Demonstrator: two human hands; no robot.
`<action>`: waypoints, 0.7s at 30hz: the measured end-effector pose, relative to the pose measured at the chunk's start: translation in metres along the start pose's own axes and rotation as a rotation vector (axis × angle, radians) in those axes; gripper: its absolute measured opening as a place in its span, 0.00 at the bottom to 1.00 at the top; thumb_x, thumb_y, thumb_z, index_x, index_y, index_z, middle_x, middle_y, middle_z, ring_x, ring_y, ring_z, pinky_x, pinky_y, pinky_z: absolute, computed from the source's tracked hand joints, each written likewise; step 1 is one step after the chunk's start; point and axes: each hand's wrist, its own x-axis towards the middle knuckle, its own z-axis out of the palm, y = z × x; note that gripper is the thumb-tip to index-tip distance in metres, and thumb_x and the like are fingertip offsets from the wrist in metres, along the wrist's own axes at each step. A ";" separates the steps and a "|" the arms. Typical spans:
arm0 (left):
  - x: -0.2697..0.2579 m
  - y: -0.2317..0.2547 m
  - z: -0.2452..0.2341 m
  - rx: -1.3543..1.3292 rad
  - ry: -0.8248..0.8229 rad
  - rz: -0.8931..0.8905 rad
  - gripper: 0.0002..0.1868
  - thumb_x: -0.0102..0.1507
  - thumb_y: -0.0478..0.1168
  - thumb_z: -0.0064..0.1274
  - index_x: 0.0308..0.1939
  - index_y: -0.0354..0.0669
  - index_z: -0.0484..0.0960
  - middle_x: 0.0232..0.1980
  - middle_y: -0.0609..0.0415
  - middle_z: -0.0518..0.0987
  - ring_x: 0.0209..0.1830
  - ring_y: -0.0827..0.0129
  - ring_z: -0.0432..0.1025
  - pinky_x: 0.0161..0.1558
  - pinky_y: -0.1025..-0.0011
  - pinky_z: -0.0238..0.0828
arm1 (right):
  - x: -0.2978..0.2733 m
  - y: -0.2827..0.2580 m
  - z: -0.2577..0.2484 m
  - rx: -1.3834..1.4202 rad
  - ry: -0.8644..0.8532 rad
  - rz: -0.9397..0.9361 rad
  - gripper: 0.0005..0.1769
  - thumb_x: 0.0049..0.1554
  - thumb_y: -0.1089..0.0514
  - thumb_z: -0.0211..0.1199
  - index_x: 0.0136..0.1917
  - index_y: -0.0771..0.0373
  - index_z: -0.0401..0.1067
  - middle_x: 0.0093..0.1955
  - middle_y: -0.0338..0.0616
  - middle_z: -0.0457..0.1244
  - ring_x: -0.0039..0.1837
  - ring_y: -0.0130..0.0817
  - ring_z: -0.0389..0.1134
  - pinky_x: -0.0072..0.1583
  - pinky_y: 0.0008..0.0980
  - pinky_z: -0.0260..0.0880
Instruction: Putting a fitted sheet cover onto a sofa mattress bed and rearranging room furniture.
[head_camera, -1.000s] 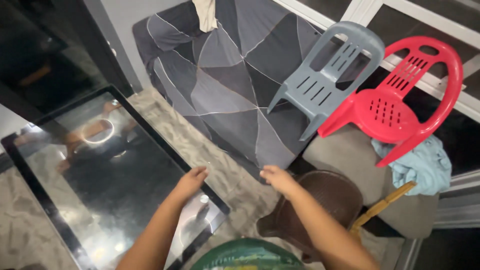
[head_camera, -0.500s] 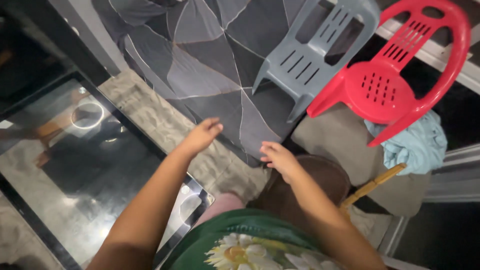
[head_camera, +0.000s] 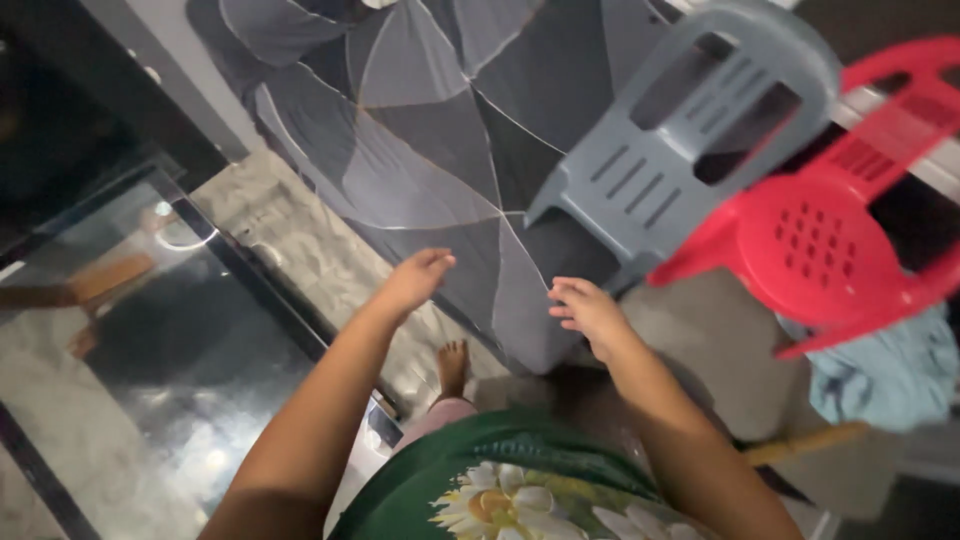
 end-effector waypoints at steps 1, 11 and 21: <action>0.012 0.010 -0.004 0.085 -0.009 0.001 0.28 0.66 0.54 0.52 0.65 0.41 0.77 0.50 0.50 0.83 0.42 0.66 0.74 0.49 0.68 0.74 | 0.023 -0.008 0.001 0.039 0.008 0.007 0.28 0.61 0.44 0.55 0.71 0.56 0.66 0.63 0.40 0.67 0.57 0.32 0.70 0.56 0.34 0.67; 0.157 0.052 -0.054 0.267 0.005 0.105 0.25 0.66 0.54 0.52 0.59 0.42 0.82 0.51 0.53 0.83 0.51 0.70 0.74 0.55 0.70 0.68 | 0.192 -0.106 -0.006 0.164 0.072 -0.007 0.27 0.58 0.48 0.60 0.69 0.57 0.69 0.61 0.43 0.69 0.55 0.35 0.71 0.55 0.36 0.69; 0.239 0.089 -0.002 0.034 -0.074 0.068 0.24 0.69 0.53 0.50 0.60 0.40 0.81 0.43 0.49 0.80 0.42 0.67 0.72 0.47 0.68 0.72 | 0.278 -0.151 -0.139 0.365 0.227 -0.097 0.31 0.60 0.44 0.57 0.73 0.55 0.62 0.69 0.44 0.64 0.62 0.40 0.67 0.58 0.44 0.69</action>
